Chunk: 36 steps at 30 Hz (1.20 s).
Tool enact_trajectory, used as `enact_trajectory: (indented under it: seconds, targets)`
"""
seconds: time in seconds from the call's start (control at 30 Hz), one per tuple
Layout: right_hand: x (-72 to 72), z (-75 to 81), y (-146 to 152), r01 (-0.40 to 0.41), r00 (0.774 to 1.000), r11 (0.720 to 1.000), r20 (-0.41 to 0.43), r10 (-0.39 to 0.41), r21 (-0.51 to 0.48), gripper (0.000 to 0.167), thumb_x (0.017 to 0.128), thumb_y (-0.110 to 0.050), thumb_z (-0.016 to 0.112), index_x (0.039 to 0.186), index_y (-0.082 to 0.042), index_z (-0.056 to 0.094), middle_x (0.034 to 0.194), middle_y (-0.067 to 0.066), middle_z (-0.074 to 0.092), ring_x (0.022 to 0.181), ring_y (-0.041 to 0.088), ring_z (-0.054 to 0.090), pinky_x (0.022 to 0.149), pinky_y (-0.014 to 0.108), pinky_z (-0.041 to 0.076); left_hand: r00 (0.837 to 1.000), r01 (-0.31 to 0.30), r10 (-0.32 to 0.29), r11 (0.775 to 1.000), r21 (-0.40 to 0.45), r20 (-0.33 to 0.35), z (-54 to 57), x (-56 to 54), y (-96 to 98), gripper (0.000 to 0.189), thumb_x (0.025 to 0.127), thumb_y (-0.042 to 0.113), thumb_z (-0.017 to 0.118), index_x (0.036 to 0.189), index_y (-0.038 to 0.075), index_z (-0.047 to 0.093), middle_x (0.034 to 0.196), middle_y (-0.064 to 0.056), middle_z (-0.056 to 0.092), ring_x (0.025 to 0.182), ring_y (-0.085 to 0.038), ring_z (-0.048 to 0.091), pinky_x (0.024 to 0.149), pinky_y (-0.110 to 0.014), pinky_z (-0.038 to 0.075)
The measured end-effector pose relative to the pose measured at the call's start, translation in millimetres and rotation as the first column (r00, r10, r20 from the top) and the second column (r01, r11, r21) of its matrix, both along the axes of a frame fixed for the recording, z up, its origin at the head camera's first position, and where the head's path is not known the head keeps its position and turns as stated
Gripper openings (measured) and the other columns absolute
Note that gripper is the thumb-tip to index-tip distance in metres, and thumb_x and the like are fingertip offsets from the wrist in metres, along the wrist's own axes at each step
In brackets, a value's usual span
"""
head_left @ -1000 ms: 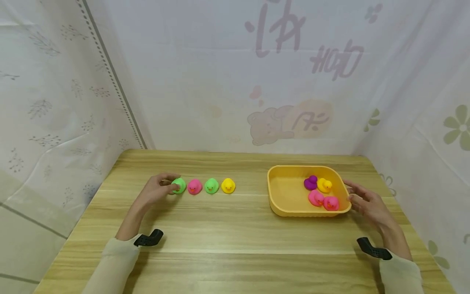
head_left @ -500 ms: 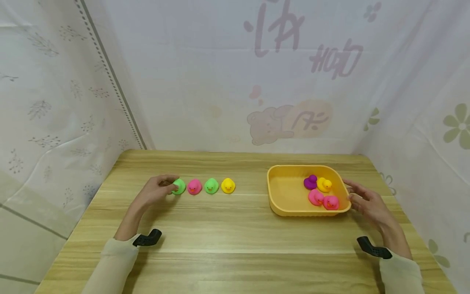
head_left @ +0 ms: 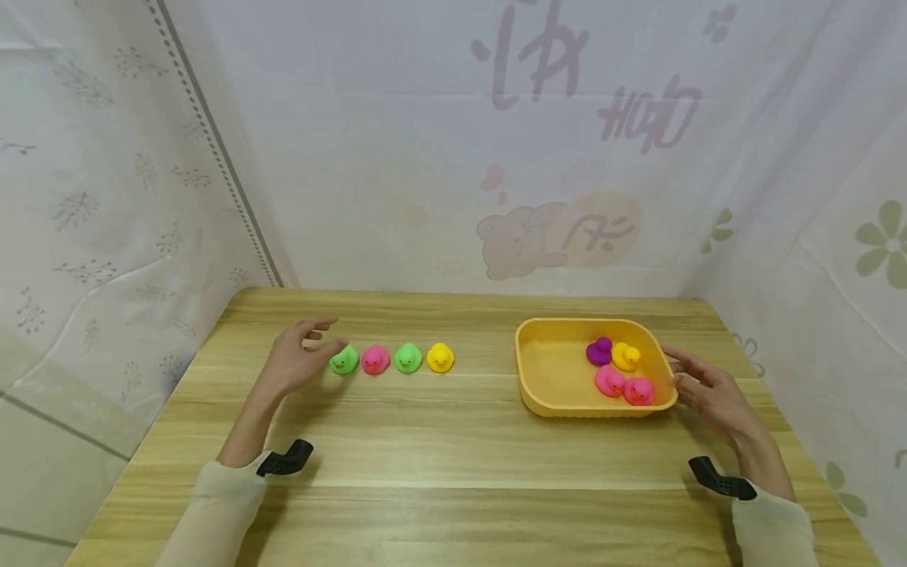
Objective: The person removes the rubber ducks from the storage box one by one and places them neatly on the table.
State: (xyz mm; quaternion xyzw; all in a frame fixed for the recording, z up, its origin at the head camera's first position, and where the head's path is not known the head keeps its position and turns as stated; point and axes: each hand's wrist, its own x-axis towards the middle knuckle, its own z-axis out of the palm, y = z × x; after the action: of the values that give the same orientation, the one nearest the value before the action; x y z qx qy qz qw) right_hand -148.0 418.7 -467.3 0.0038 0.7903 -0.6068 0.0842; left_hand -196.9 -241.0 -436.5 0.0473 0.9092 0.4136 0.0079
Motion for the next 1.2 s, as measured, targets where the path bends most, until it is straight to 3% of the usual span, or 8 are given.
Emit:
enact_trajectory:
  seconds: [0.17, 0.37, 0.7, 0.97, 1.2]
  targets:
    - [1.0, 1.1, 0, 0.011, 1.0, 1.0, 0.013, -0.011, 0.025, 0.061, 0.104, -0.013, 0.06, 0.16, -0.011, 0.035, 0.116, -0.006, 0.058, 0.097, 0.004, 0.062, 0.08, 0.018, 0.058, 0.999, 0.024, -0.023, 0.999, 0.028, -0.049, 11.9, 2.2, 12.6, 0.063, 0.099, 0.04, 0.068, 0.149, 0.005, 0.052, 0.147, -0.024, 0.051, 0.133, -0.043, 0.048, 0.103, -0.057, 0.052]
    - [0.3, 2.2, 0, 0.008, 1.0, 1.0, 0.017, -0.009, 0.028, 0.062, 0.104, -0.014, 0.06, 0.16, -0.01, 0.034, 0.116, -0.006, 0.058, 0.097, 0.003, 0.063, 0.081, 0.017, 0.058, 0.997, 0.072, -0.068, 0.992, 0.099, -0.037, 21.8, 1.8, 30.5, 0.062, 0.098, 0.041, 0.069, 0.151, 0.012, 0.05, 0.152, -0.017, 0.049, 0.137, -0.04, 0.047, 0.108, -0.056, 0.049]
    - [0.7, 2.0, -1, -0.007, 1.0, 1.0, -0.001, 0.007, -0.013, 0.061, 0.105, -0.013, 0.059, 0.16, -0.006, 0.034, 0.115, -0.005, 0.059, 0.098, 0.004, 0.064, 0.082, 0.018, 0.058, 0.989, 0.15, -0.143, 0.966, 0.212, -0.047, 25.6, -4.3, 67.9, 0.065, 0.096, 0.036, 0.073, 0.153, 0.018, 0.048, 0.152, -0.013, 0.05, 0.137, -0.034, 0.049, 0.11, -0.055, 0.047]
    - [-0.8, 2.5, -2, 0.005, 1.0, 1.0, 0.008, -0.005, 0.025, 0.062, 0.104, -0.016, 0.061, 0.16, -0.009, 0.034, 0.117, -0.006, 0.056, 0.098, 0.002, 0.062, 0.083, 0.017, 0.058, 0.977, 0.211, -0.195, 0.938, 0.277, -0.083, 30.7, -7.4, 97.2, 0.06, 0.096, 0.033, 0.074, 0.151, 0.024, 0.051, 0.149, -0.011, 0.053, 0.136, -0.034, 0.052, 0.111, -0.058, 0.046]
    - [1.2, 2.3, 0, 0.012, 1.0, 1.0, 0.01, -0.013, 0.013, 0.062, 0.104, -0.014, 0.06, 0.16, -0.01, 0.035, 0.115, -0.006, 0.058, 0.097, 0.003, 0.064, 0.082, 0.018, 0.059, 0.962, 0.272, -0.26, 0.919, 0.284, -0.081, 35.3, -8.6, 126.1, 0.062, 0.095, 0.036, 0.074, 0.151, 0.03, 0.049, 0.15, -0.008, 0.052, 0.137, -0.033, 0.051, 0.112, -0.055, 0.047]
